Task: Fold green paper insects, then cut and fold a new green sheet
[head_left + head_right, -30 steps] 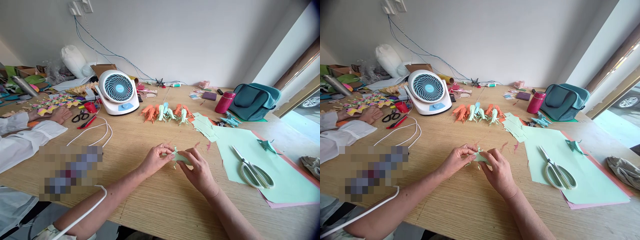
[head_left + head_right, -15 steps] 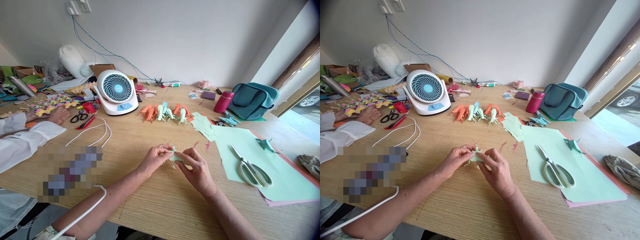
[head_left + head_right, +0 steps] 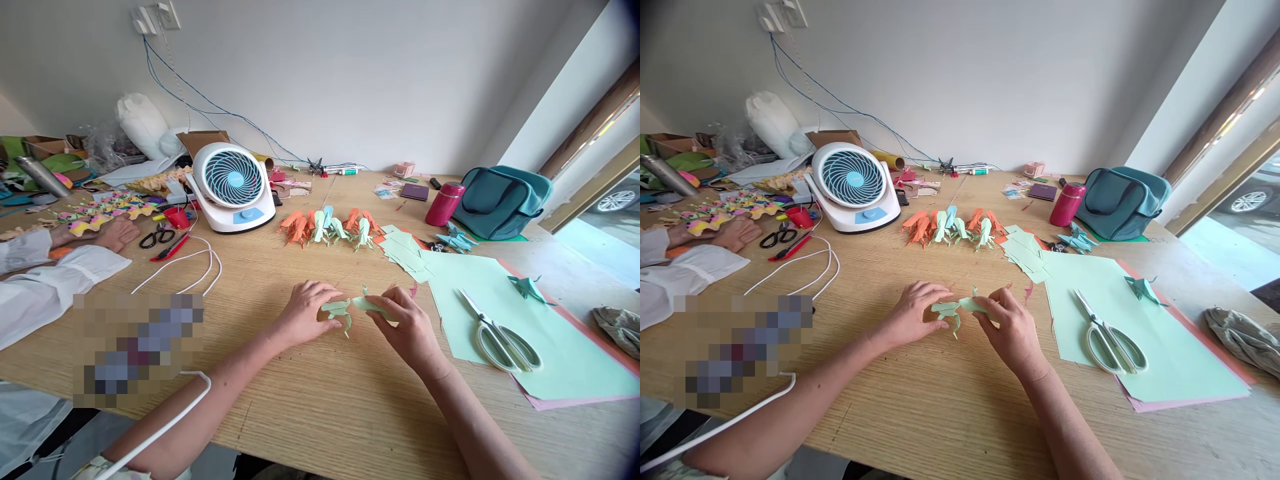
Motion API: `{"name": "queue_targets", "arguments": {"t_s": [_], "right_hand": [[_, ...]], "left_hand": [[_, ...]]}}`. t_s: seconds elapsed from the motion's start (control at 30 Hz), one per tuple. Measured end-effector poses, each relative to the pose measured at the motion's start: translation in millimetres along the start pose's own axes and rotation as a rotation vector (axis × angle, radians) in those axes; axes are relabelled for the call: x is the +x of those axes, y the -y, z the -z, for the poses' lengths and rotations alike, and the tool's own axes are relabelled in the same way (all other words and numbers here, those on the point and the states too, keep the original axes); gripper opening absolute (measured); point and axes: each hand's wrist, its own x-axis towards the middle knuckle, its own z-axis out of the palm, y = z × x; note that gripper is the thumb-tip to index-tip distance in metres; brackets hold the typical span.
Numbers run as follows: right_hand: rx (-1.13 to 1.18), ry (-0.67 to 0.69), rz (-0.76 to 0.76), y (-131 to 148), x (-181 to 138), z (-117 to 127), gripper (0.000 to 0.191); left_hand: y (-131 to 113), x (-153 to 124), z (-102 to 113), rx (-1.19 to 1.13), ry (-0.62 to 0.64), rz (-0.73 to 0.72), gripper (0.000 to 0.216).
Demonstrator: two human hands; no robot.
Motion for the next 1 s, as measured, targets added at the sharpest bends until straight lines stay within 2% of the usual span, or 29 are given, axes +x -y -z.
{"name": "queue_targets", "arguments": {"t_s": [0.1,0.27,0.53,1.0], "right_hand": [[-0.053,0.062,-0.011,-6,-1,-2,0.021],[-0.085,0.108,0.004,-6,-2,-5,0.02],[-0.195,0.099,0.104,1,0,0,0.021],[-0.195,0.066,0.145,6,0,-1,0.023]], "left_hand": [[5,0,-4,0.091,0.053,-0.004,0.045],[6,-1,-8,0.118,0.033,-0.038,0.026],[0,-1,-5,0.081,-0.083,-0.067,0.025],[-9,-3,-4,-0.01,-0.08,-0.116,0.024]]}}
